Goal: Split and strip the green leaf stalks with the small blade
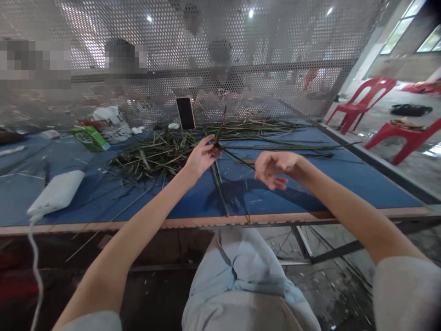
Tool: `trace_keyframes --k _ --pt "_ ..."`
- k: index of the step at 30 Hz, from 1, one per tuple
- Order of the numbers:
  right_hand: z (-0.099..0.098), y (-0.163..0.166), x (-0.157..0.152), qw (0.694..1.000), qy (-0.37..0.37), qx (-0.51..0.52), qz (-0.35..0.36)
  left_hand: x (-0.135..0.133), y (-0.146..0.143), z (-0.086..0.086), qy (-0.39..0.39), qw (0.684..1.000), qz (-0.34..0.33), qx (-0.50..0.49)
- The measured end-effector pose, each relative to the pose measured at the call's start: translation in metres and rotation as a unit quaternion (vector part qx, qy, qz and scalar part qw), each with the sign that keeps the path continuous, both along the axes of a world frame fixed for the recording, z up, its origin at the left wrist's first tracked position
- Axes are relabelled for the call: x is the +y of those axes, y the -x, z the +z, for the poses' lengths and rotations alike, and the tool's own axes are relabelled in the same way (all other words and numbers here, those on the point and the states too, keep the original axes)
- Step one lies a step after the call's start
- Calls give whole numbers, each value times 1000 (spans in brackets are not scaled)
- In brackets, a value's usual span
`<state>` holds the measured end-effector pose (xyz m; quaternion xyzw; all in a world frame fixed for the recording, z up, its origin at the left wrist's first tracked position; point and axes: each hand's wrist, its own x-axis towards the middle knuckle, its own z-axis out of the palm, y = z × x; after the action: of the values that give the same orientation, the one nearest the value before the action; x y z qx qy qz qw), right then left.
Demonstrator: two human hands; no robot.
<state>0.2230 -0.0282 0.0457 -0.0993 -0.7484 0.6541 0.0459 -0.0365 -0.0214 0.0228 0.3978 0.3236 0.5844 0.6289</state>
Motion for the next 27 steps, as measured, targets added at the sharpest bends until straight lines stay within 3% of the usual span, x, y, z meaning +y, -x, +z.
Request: trace_keyframes --k 4,7,8,12,15,25,27 --pt "-1 -5 17 950 -37 85 -299 0 -1 2 36 998 -40 -24" --pt "-20 19 20 918 -100 60 -380 -3 -5 2 33 998 -59 -11" --pt "-29 28 20 916 -110 37 -383 -5 -6 2 28 997 -68 -3" --pt "-50 50 12 940 -35 10 -338 -9 -11 -2 -7 993 -110 40" --pt "-49 50 6 945 -7 41 -324 -7 -12 -5 -29 990 -126 63" --pt "-42 48 0 949 -72 60 -301 1 -8 -15 -51 987 -68 136" --pt "-43 46 7 936 -89 54 -335 1 -7 -12 -39 988 -51 137"
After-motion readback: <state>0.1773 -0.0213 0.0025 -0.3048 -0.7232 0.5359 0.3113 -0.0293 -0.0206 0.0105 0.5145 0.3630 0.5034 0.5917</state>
